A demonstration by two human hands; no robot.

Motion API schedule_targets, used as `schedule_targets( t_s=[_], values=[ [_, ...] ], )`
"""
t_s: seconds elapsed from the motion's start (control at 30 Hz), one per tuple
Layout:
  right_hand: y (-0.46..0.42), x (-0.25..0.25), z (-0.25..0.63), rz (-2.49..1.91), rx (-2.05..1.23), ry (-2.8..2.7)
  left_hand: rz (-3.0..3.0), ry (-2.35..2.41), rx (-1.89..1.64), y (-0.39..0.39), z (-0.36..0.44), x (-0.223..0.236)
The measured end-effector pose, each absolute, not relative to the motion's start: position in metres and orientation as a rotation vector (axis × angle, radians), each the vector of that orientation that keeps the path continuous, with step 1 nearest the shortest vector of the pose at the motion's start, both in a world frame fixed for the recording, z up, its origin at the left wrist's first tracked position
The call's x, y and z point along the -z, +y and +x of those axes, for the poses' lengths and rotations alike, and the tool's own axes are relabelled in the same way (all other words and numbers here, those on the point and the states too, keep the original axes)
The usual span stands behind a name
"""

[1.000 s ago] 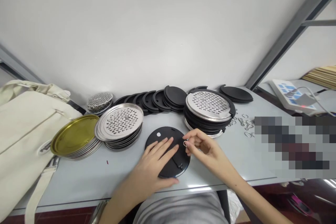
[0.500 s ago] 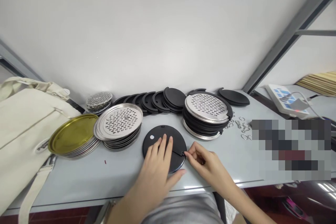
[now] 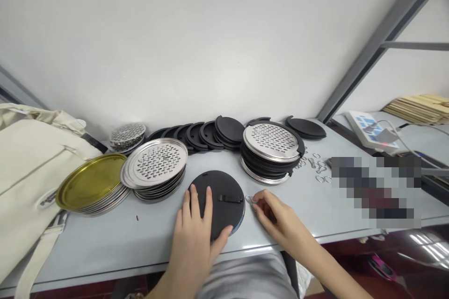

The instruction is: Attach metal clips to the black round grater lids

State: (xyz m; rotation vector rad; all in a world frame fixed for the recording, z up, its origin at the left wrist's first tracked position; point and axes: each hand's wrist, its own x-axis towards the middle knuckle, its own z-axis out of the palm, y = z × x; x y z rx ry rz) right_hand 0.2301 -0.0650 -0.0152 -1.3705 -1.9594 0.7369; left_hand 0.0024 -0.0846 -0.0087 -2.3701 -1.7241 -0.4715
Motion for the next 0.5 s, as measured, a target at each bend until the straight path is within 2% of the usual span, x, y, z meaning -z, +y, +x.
schedule_targets(
  t_s=[0.23, 0.37, 0.5],
  values=[
    [-0.068, 0.022, 0.237, -1.643, -0.222, -2.03, -2.338, -1.83, 0.404, -0.091, -0.007, -0.02],
    [-0.07, 0.019, 0.236, -1.626, -0.193, -2.088, -2.682, -1.621, 0.474, -0.071, -0.021, -0.037],
    [-0.066, 0.015, 0.233, -1.598, -0.188, -2.173, -3.037, -1.308, 0.339, -0.051, -0.019, -0.034]
  ],
)
